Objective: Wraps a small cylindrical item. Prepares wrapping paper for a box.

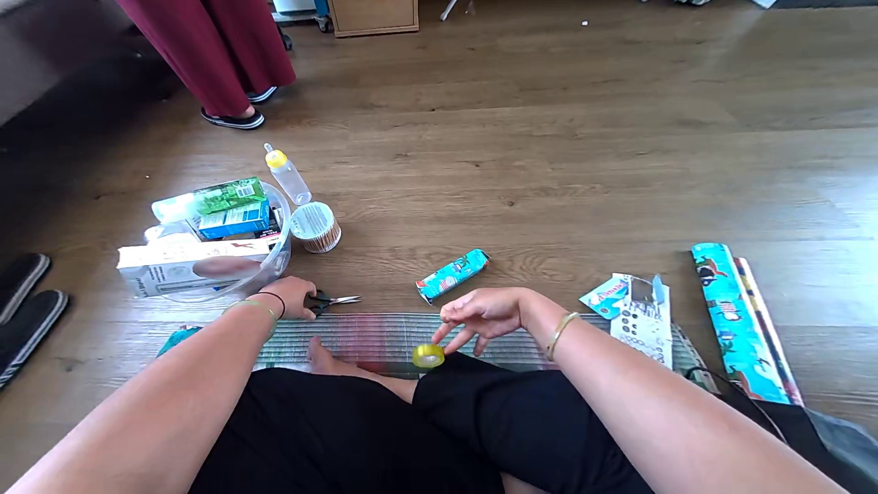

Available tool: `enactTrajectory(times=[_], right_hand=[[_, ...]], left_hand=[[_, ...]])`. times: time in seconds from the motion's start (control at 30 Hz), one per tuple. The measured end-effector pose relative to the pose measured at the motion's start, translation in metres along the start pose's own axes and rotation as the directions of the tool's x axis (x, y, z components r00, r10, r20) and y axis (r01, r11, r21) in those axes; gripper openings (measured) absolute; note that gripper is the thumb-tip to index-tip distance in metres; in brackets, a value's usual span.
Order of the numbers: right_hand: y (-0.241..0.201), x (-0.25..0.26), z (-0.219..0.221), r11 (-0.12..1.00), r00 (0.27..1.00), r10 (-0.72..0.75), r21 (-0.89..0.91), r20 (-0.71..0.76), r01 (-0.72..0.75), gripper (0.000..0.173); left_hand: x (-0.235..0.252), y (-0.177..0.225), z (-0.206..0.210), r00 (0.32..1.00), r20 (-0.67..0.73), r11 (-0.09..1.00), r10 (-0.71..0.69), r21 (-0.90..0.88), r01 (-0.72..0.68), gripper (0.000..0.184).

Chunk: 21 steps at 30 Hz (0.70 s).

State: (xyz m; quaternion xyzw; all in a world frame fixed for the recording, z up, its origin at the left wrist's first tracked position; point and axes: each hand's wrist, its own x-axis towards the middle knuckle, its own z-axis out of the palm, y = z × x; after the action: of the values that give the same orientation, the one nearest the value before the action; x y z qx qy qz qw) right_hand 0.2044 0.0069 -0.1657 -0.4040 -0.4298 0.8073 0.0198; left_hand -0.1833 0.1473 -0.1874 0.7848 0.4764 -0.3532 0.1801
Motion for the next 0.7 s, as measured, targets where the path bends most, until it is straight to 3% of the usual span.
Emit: enactTrajectory(times=[0.17, 0.3, 0.47, 0.53, 0.6, 0.7], right_hand=[[-0.003, 0.004, 0.001, 1.000, 1.000, 0.002, -0.011, -0.009, -0.003, 0.029], [-0.011, -0.003, 0.001, 0.999, 1.000, -0.001, 0.040, -0.032, 0.002, 0.025], [-0.026, -0.017, 0.007, 0.985, 0.996, 0.007, -0.174, -0.089, -0.023, 0.028], [-0.035, -0.023, 0.012, 0.969, 0.990, 0.033, -0.240, -0.134, -0.065, 0.027], [-0.042, -0.029, 0.013, 0.960, 0.983, 0.053, -0.263, -0.174, -0.098, 0.026], [-0.048, -0.035, 0.012, 0.945, 0.980, 0.047, -0.309, -0.194, -0.107, 0.027]], left_hand=[[0.012, 0.010, -0.011, 0.999, 0.040, 0.997, -0.005, 0.078, 0.002, 0.040], [0.013, 0.022, -0.014, 0.993, 0.106, 0.990, -0.057, 0.134, 0.042, 0.043], [0.011, 0.022, -0.015, 0.983, 0.147, 0.992, -0.107, 0.080, 0.096, 0.043], [0.007, 0.019, -0.019, 0.983, 0.160, 0.995, -0.093, -0.015, 0.096, 0.039], [-0.001, 0.017, -0.022, 0.986, 0.160, 0.963, -0.046, -0.255, 0.087, 0.029], [-0.020, 0.019, -0.026, 0.993, 0.097, 0.727, 0.072, -0.687, 0.015, 0.017]])
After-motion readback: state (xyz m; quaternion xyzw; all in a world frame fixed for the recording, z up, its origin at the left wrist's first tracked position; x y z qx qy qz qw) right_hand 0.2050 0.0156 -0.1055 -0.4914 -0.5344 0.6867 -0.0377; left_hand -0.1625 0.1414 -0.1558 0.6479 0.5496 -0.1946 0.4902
